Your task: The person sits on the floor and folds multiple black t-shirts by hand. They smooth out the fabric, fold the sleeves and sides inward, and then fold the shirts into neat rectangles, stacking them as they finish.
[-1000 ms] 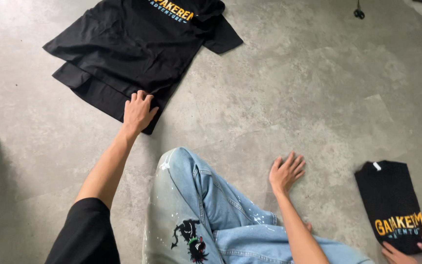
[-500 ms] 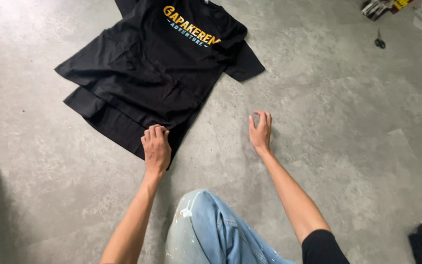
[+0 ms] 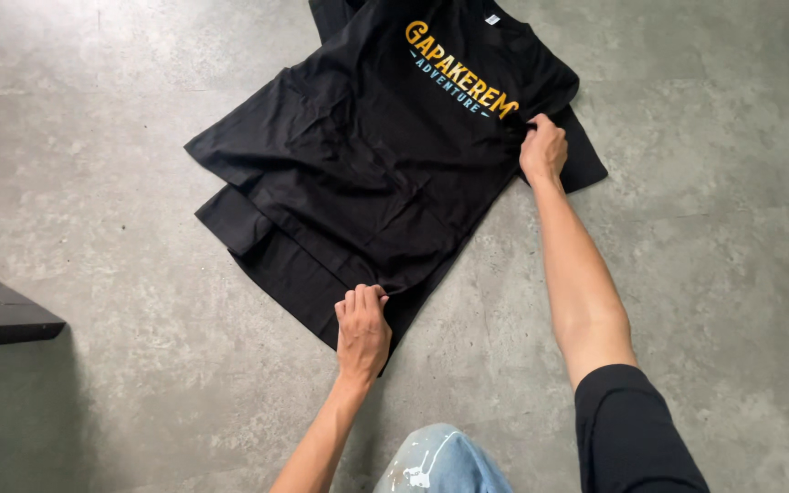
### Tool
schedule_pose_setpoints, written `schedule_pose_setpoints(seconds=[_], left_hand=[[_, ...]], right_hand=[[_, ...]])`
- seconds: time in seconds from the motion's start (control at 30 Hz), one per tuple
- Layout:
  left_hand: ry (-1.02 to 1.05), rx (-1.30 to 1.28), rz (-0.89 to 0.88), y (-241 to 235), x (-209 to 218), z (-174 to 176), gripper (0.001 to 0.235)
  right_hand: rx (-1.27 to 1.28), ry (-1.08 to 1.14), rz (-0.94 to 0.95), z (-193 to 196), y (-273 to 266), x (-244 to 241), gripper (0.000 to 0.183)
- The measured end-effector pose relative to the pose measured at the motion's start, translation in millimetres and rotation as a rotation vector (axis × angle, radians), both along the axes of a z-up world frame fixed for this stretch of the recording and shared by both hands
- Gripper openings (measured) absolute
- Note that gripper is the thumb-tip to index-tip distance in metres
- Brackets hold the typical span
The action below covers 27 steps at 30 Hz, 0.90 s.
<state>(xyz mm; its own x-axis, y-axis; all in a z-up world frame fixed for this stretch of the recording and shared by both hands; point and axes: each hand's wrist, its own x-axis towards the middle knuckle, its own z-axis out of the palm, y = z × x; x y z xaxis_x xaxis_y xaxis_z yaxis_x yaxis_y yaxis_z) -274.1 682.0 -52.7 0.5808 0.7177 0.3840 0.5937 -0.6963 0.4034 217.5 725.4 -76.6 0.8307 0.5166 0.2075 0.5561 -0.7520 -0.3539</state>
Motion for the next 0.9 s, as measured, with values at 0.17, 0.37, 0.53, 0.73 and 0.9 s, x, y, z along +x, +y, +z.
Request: schedule_pose_setpoints(seconds=[0.17, 0.37, 0.53, 0.73, 0.9], left_hand=[[-0.158, -0.160, 0.060, 3.4, -4.8, -3.5, 0.011], [-0.668, -0.536, 0.058, 31.9, 18.9, 55.4, 0.017], [-0.848, -0.371, -0.179, 35.0, 74.1, 174.9, 0.033], [-0.791, -0.360, -0.618, -34.4, 93.6, 191.3, 0.040], [-0.148, -0.286, -0.769, -98.7, 90.0, 79.4, 0.007]], right_hand=[[0.686, 0.202, -0.228, 35.9, -37.6, 45.9, 0.023], [1.464, 0.608, -0.187, 152.1, -167.6, 126.3, 0.029], [1.763, 0.450, -0.113, 247.2, -340.4, 121.5, 0.043], [1.782, 0.320, -0.366, 253.6, -581.8, -36.1, 0.027], [1.429, 0.518, -0.693, 129.4, -746.0, -169.9, 0.023]])
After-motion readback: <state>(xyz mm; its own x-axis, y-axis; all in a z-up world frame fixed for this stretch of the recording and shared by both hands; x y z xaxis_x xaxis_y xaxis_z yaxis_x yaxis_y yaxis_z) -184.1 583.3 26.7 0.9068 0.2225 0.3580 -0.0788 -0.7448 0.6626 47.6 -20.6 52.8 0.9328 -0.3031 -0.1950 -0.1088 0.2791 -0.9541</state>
